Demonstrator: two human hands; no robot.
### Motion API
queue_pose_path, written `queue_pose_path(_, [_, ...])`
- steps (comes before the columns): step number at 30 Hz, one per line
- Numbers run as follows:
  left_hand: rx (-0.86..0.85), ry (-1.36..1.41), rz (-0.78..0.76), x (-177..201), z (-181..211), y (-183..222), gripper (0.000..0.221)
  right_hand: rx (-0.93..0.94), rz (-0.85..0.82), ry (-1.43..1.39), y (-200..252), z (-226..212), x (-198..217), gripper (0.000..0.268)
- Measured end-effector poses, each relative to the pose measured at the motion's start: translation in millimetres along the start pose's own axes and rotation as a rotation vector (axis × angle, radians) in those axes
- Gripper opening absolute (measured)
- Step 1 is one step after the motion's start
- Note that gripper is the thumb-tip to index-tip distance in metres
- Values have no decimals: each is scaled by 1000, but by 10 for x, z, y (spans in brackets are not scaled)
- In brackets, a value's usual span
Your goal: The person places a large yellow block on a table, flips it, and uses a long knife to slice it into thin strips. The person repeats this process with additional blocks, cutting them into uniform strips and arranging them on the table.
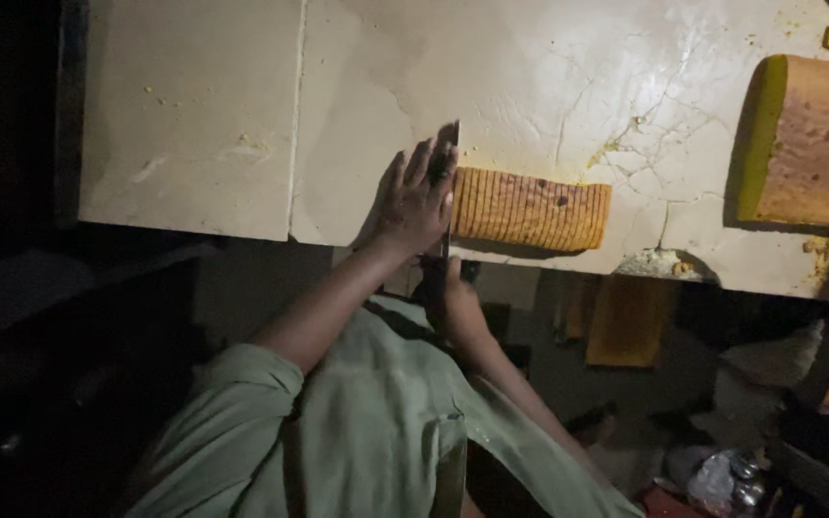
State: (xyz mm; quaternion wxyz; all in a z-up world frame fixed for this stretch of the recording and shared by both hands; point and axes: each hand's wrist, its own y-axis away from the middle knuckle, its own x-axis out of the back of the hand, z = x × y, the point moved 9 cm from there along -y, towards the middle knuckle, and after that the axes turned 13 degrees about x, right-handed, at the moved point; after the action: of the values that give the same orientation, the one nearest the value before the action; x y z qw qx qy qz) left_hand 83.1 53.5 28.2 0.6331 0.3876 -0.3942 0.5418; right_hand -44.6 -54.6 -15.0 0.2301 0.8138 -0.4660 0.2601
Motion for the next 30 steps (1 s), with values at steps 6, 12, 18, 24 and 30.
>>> queue_pose_path(6, [60,298,96,-104,-143,-12,56,-411,-159,-158,-199,-301,906,48])
queue_pose_path(12, [149,293,173,-218,-379,316,32,-735,216,-632,567,645,1653,55])
queue_pose_path(18, [134,140,171,-176,70,854,60,-284,269,-89,808,1861,2631,33])
queue_pose_path(24, [154,229,303,-205,207,717,80,-97,155,198,288,2040,2421,31])
queue_pose_path(30, [236,279,283,127,-499,114,70,-146,258,-181,-640,1456,2125,24])
